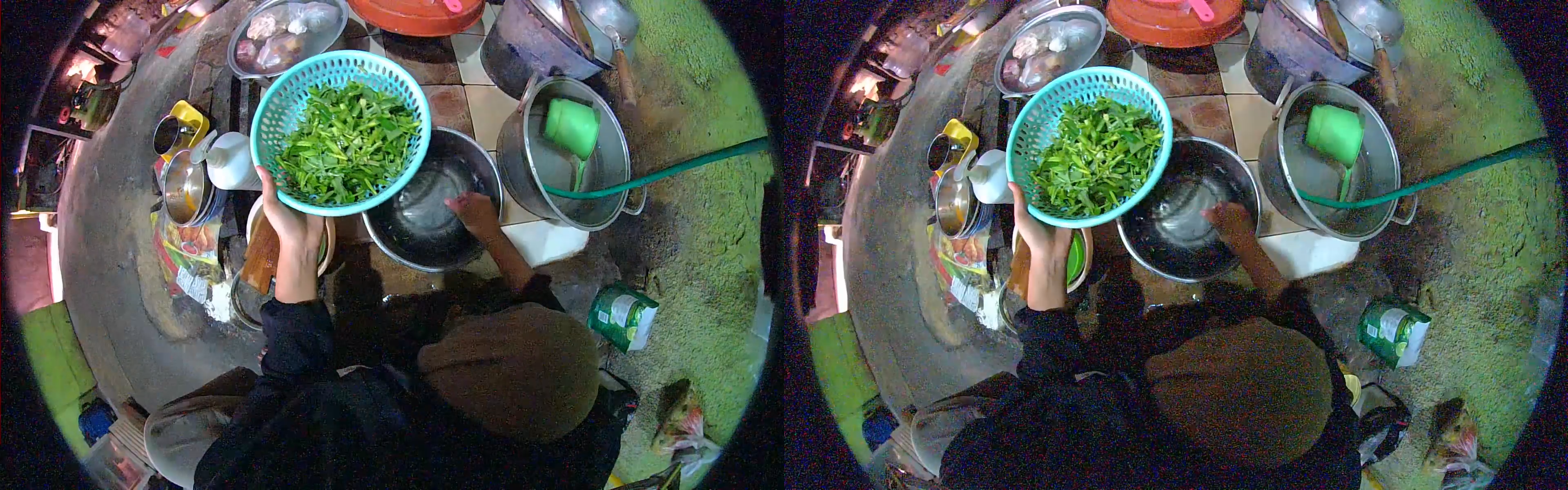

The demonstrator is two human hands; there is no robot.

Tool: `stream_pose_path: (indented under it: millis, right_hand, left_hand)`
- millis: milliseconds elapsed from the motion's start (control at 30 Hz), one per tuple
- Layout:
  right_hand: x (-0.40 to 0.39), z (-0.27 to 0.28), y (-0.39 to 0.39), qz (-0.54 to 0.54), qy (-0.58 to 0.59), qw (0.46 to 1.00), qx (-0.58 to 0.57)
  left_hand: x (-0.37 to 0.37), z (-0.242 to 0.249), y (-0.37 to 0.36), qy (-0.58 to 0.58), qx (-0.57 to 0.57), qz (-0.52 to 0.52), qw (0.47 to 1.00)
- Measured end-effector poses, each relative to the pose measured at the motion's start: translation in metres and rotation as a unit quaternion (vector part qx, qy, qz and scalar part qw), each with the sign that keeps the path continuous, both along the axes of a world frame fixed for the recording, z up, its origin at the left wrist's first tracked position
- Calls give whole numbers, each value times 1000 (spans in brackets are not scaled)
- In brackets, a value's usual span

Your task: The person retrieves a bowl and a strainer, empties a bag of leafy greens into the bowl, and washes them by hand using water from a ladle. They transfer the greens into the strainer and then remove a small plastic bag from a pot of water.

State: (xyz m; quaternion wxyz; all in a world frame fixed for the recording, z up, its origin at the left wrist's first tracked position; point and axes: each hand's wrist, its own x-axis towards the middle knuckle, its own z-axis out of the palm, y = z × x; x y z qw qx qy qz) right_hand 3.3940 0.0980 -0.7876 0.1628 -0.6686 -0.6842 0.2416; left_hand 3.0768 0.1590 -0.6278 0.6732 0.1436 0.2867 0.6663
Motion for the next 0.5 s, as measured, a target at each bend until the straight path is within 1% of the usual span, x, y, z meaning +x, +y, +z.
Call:
stream_pose_path:
  millis: [33, 67, 133, 167, 200, 267, 333, 400, 467, 500]
  right_hand:
    - [-2, -12, -2, 30, -35, 999, -5]
    - [-3, -22, -3, 26, -32, 999, -4]
    - [-1, -43, -2, 94, -88, 987, 94]
    - [3, -51, -1, 93, -86, 987, 96]
    - [6, -59, 1, 70, -14, 997, 20]
    - [2, -41, 4, 49, 62, 995, -56]
    - [-9, 65, 7, -60, 69, 993, 75]
    - [-19, 122, 24, -150, 201, 962, 104]
    - [-48, 199, 32, -157, 295, 916, 224]
    - [-62, 225, 37, -145, 331, 893, 267]
  left_hand:
    - [-1, 1, -1, 4, 0, -3, 1000]
    - [-3, 1, -2, 9, -6, 5, 1000]
    - [-2, 2, -2, 16, -10, 10, 1000]
    - [-2, 3, -2, 21, -3, 11, 1000]
    - [-6, 2, -1, 25, 2, 15, 1000]
    - [-8, 3, -1, 30, -10, 25, 999]
    - [-10, 2, -2, 22, -20, 10, 1000]
    - [-8, -3, -2, 14, -26, 3, 1000]
    - [-7, -6, -1, 4, -31, -12, 999]
    - [-4, -6, -1, -3, -45, -19, 999]
